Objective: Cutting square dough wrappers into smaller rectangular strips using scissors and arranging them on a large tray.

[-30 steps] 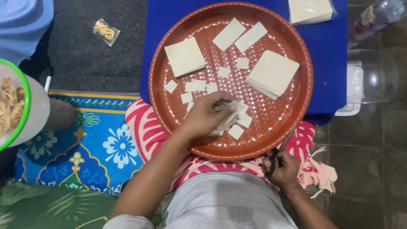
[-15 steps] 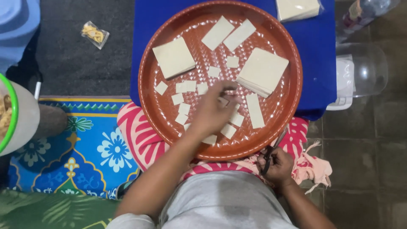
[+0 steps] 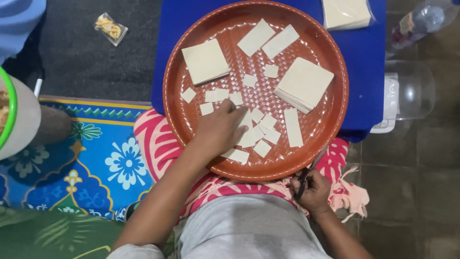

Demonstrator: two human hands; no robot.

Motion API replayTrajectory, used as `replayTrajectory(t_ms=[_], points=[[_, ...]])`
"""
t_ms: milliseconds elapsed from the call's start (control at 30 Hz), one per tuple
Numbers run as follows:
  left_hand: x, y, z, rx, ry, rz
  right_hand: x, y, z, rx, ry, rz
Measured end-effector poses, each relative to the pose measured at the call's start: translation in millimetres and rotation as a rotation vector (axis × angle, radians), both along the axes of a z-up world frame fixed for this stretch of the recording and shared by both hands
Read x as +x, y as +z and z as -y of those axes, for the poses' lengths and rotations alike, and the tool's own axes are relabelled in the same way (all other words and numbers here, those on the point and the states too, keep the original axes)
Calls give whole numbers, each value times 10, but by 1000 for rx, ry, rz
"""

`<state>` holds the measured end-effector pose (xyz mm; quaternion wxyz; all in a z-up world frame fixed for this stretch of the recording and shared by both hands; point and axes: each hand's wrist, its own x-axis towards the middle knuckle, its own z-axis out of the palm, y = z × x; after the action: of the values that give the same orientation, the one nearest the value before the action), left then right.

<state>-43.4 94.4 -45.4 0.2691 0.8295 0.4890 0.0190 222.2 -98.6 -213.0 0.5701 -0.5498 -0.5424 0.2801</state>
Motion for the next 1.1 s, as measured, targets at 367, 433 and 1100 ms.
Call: replayTrajectory(t_ms=[367, 433, 1100], points=[[28, -107, -57, 26, 45, 32, -36, 99, 83, -148, 48, 76], [28, -164, -86, 6, 47, 37, -2, 35, 110, -158, 51, 69], [111, 7, -5, 106, -3, 79, -29, 126, 71, -153, 34, 110]])
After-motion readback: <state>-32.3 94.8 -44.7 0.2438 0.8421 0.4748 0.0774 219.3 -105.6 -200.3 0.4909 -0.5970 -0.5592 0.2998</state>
